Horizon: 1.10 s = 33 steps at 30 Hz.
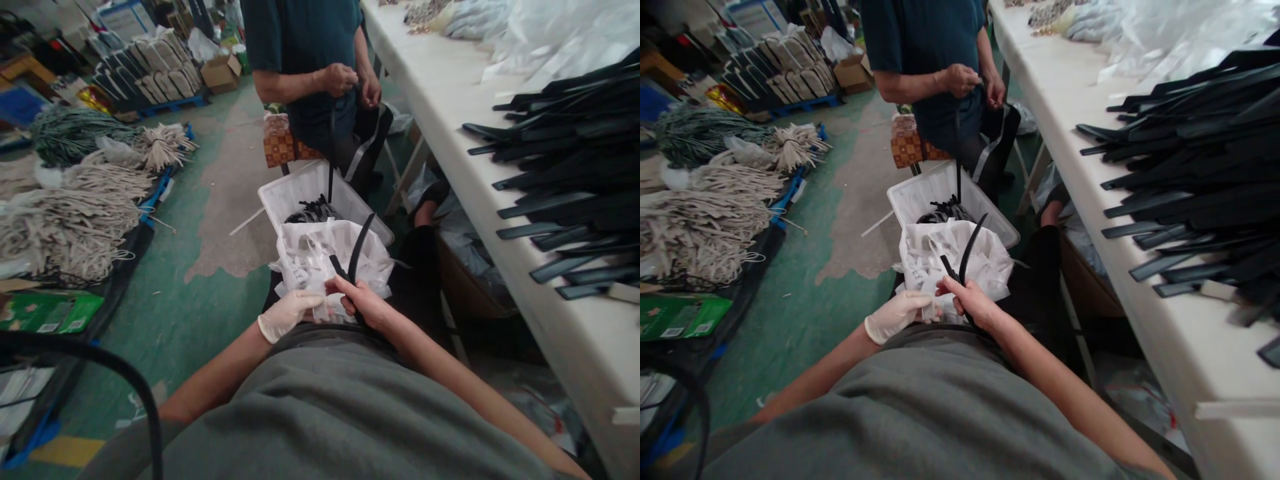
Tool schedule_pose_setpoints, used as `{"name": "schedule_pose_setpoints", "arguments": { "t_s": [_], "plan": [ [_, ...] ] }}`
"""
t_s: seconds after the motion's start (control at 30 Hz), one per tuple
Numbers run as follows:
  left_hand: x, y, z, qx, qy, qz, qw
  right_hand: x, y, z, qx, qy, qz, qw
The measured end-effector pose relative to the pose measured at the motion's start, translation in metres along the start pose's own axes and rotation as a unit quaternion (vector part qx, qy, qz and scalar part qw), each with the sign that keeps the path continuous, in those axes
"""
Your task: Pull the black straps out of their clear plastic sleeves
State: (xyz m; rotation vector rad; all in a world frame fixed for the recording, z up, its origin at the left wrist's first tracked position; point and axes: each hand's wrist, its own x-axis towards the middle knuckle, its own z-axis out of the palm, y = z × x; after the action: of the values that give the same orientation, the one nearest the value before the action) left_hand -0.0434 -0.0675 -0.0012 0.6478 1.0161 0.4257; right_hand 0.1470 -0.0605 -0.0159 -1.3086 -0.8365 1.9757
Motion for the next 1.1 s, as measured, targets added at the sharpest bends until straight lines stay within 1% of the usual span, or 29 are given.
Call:
{"name": "schedule_pose_setpoints", "arguments": {
  "t_s": [0.03,0.1,0.13,0.17,0.2,0.23,0.27,0.3,0.33,0.37,0.4,0.43,0.47,0.5,0.53,0.57,0.6,0.63,0.67,0.7,0.73,0.8,0.97,1.1],
  "plan": [
    [0.002,0.009,-0.004,-0.015,0.018,0.026,0.999,-0.003,-0.002,-0.002,0.01,-0.006,-0.01,1.0],
    [0.004,0.038,-0.01,-0.027,0.059,0.112,0.992,-0.01,-0.006,-0.005,0.028,-0.014,-0.025,0.999],
    [0.003,0.058,-0.011,-0.028,0.079,0.172,0.982,-0.014,-0.009,-0.006,0.03,-0.013,-0.029,0.999],
    [0.0,0.081,-0.01,-0.027,0.098,0.242,0.965,-0.018,-0.011,-0.006,0.024,-0.007,-0.037,0.999],
    [-0.005,0.104,-0.007,-0.023,0.116,0.322,0.939,-0.021,-0.014,-0.007,0.009,0.001,-0.049,0.999],
    [-0.012,0.127,-0.003,-0.014,0.132,0.409,0.903,-0.024,-0.017,-0.007,-0.009,0.011,-0.062,0.998],
    [-0.02,0.149,0.002,-0.001,0.148,0.498,0.854,-0.027,-0.019,-0.007,-0.027,0.02,-0.075,0.997],
    [-0.028,0.167,0.008,0.015,0.164,0.586,0.793,-0.029,-0.021,-0.008,-0.039,0.03,-0.086,0.995],
    [-0.035,0.181,0.013,0.025,0.173,0.657,0.733,-0.031,-0.023,-0.009,-0.045,0.04,-0.095,0.994],
    [-0.041,0.189,0.018,0.029,0.175,0.704,0.688,-0.032,-0.024,-0.009,-0.045,0.049,-0.103,0.992],
    [-0.042,0.191,0.022,0.022,0.169,0.723,0.669,-0.034,-0.025,-0.011,-0.044,0.056,-0.11,0.991],
    [-0.04,0.186,0.025,0.002,0.16,0.714,0.681,-0.034,-0.026,-0.012,-0.045,0.063,-0.118,0.99],
    [-0.034,0.176,0.026,-0.032,0.149,0.674,0.722,-0.035,-0.026,-0.013,-0.05,0.07,-0.126,0.988],
    [-0.024,0.16,0.026,-0.077,0.14,0.607,0.779,-0.036,-0.027,-0.014,-0.059,0.077,-0.134,0.986],
    [-0.013,0.141,0.025,-0.131,0.135,0.517,0.835,-0.038,-0.028,-0.014,-0.074,0.083,-0.138,0.984],
    [0.0,0.12,0.023,-0.191,0.135,0.411,0.881,-0.039,-0.028,-0.014,-0.094,0.088,-0.138,0.982],
    [0.013,0.099,0.02,-0.25,0.139,0.301,0.91,-0.04,-0.029,-0.014,-0.116,0.09,-0.133,0.98],
    [0.023,0.078,0.018,-0.297,0.149,0.206,0.92,-0.041,-0.03,-0.013,-0.141,0.09,-0.125,0.978],
    [0.031,0.06,0.016,-0.333,0.16,0.137,0.919,-0.041,-0.03,-0.013,-0.166,0.087,-0.117,0.975],
    [0.037,0.046,0.015,-0.357,0.168,0.092,0.914,-0.042,-0.03,-0.012,-0.189,0.084,-0.11,0.972],
    [0.04,0.035,0.015,-0.371,0.174,0.07,0.909,-0.041,-0.029,-0.011,-0.208,0.084,-0.108,0.968],
    [0.039,0.023,0.017,-0.381,0.177,0.063,0.905,-0.039,-0.026,-0.009,-0.238,0.092,-0.112,0.96],
    [0.033,0.022,0.019,-0.371,0.178,0.07,0.909,-0.03,-0.015,-0.008,-0.278,0.12,-0.136,0.943],
    [0.036,0.011,0.018,-0.36,0.176,0.082,0.912,-0.025,-0.013,-0.008,-0.275,0.121,-0.14,0.944]
  ]
}}
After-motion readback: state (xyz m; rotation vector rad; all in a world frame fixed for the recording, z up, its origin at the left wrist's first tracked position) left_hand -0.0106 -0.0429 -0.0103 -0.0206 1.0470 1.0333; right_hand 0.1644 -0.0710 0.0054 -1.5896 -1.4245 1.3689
